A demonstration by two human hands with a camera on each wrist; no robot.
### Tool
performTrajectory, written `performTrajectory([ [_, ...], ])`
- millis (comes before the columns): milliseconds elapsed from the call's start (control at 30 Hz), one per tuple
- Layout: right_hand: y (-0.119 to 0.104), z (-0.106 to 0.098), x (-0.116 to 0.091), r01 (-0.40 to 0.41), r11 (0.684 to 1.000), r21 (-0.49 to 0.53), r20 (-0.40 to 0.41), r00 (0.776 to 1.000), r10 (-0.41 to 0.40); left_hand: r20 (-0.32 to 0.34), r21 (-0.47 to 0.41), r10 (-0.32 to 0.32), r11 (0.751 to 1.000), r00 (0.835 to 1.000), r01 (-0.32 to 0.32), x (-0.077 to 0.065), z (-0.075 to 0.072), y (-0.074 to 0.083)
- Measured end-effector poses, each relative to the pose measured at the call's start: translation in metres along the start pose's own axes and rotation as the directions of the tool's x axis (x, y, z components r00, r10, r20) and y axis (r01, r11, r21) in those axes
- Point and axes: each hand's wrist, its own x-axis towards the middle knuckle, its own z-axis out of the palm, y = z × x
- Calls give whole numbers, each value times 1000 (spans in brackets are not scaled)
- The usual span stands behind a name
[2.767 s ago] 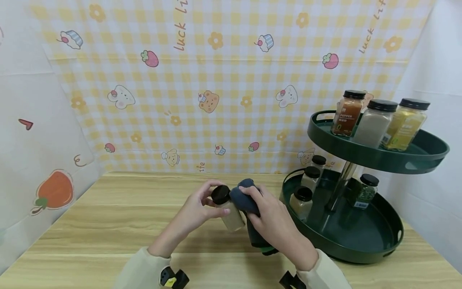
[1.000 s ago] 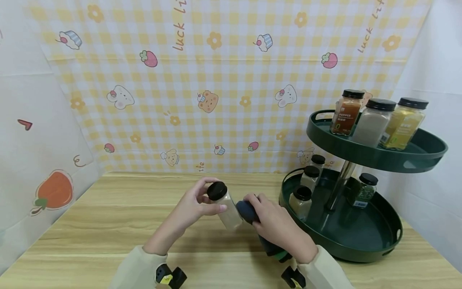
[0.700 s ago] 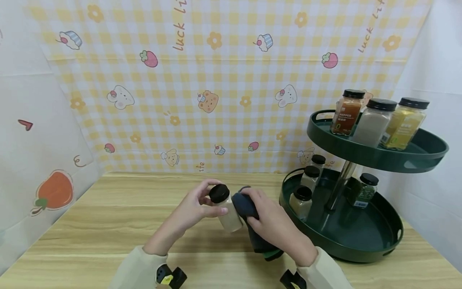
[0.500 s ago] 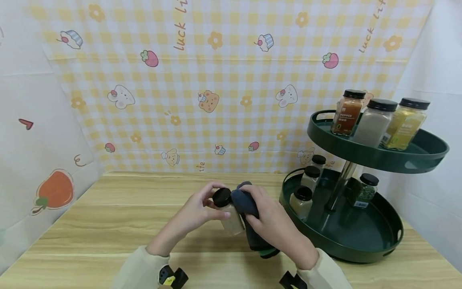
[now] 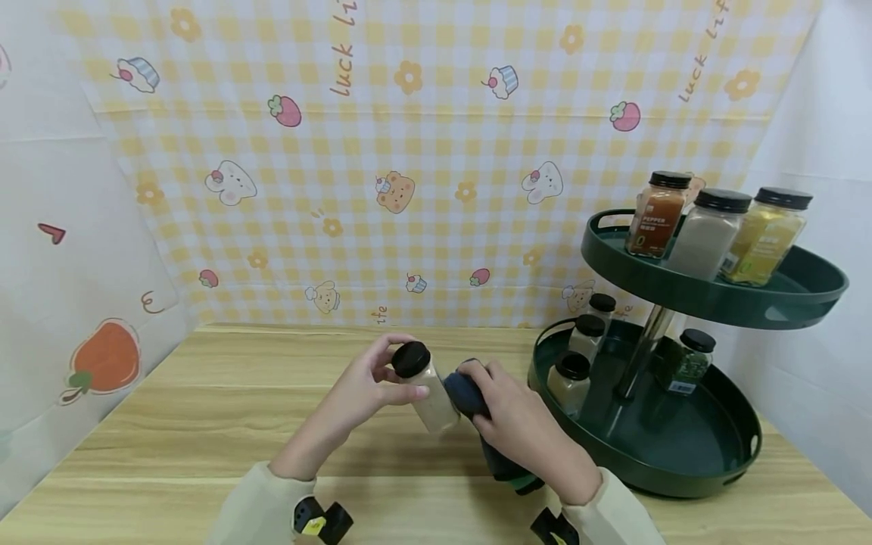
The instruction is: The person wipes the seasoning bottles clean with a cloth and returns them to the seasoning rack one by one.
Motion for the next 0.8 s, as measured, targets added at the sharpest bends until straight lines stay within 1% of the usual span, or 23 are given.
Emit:
performTrajectory([
  [133,3,1,0,24,999,-29,12,1000,-24,6,-19,8,1000,1000,-8,1,-3,1],
  [200,4,2,0,28,999,-21,12,1000,-28,10,-21,10,1000,1000,-10,1,-4,1],
  [333,4,3,0,15,999,36,5,1000,-15,19,-16,12,1000,1000,-12,1,-3,1],
  [467,2,1,1,-9,993,116,-4,1000,10,25,-3,12,1000,1000,-12,1,-1,0],
  [533,0,-1,1,-27,988,149,-14,999,30,22,-27,8,1000,1000,-7,1,-1,1],
  [600,-2,-4,1,-49,984,170,-26,998,54,12,-75,-2,997,1000,3,1,-1,1],
  [733,-1,-12,2,-98,980,174,-51,993,108,-10,-175,-27,984,1000,24,1,-1,4],
  [800,1,-15,2,-124,979,164,-44,990,133,-34,-222,-43,975,999,34,1,-1,4],
])
